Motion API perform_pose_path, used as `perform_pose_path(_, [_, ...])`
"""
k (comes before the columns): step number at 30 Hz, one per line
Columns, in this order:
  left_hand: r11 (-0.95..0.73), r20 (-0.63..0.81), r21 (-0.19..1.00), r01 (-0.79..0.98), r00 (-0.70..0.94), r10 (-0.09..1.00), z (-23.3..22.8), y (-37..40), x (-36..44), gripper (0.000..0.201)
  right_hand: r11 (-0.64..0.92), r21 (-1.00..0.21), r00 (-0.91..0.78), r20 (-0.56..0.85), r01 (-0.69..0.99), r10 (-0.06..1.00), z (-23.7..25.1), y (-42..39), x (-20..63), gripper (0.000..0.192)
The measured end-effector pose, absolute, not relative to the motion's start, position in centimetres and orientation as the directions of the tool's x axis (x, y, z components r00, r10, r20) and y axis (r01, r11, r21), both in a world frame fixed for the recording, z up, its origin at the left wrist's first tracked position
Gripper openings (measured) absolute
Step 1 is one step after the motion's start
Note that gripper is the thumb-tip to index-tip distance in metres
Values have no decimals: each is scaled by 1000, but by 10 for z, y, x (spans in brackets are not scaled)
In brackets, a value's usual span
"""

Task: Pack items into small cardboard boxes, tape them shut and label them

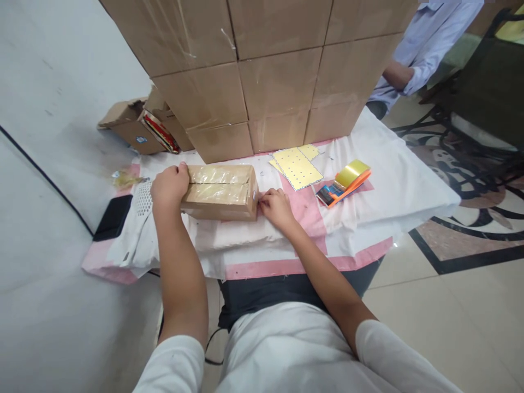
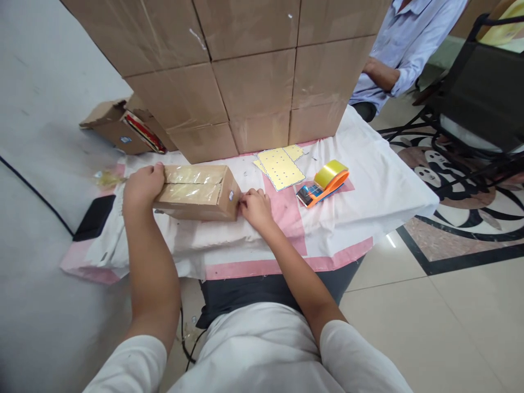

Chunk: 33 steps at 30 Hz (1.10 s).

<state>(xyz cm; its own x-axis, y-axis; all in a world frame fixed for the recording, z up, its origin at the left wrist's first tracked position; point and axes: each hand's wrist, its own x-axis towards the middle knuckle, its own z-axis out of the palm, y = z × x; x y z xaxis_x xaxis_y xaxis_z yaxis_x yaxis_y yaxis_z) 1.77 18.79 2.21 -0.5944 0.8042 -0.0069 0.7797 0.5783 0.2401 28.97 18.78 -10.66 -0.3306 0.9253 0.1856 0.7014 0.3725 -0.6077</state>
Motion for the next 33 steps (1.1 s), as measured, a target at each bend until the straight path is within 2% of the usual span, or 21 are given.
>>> perform_pose_path(3, [577,-6,243,779,-594,804,23,187,19,65,317,-790,-252,211,525,944,-110,192,292,25])
perform_pose_path(6, [572,-1,250,781,-591,807,23,186,19,65,133,-980,-174,106,150,979,-110,194,298,19])
perform_pose_path(9, [567,-17,258,782,-583,812,25,185,20,67,-26,-991,-164,-4,-133,986,-105,191,302,17])
perform_pose_path(15, [565,-51,237,790,-571,819,29,186,21,68,-103,-948,-196,-44,-300,980,-91,181,305,27])
perform_pose_path(20, [565,-58,244,788,-570,820,31,184,23,67,-102,-932,-207,-30,-347,978,-81,177,310,26])
perform_pose_path(26, [576,-62,244,780,-580,812,31,184,23,68,-78,-952,-192,-21,-295,981,-77,175,316,27])
perform_pose_path(30, [569,-68,241,786,-572,818,31,184,23,68,7,-991,-138,25,-134,990,-80,183,327,27])
perform_pose_path(33, [572,-60,239,785,-576,815,31,182,25,68,126,-985,-84,117,114,990,-76,201,340,19])
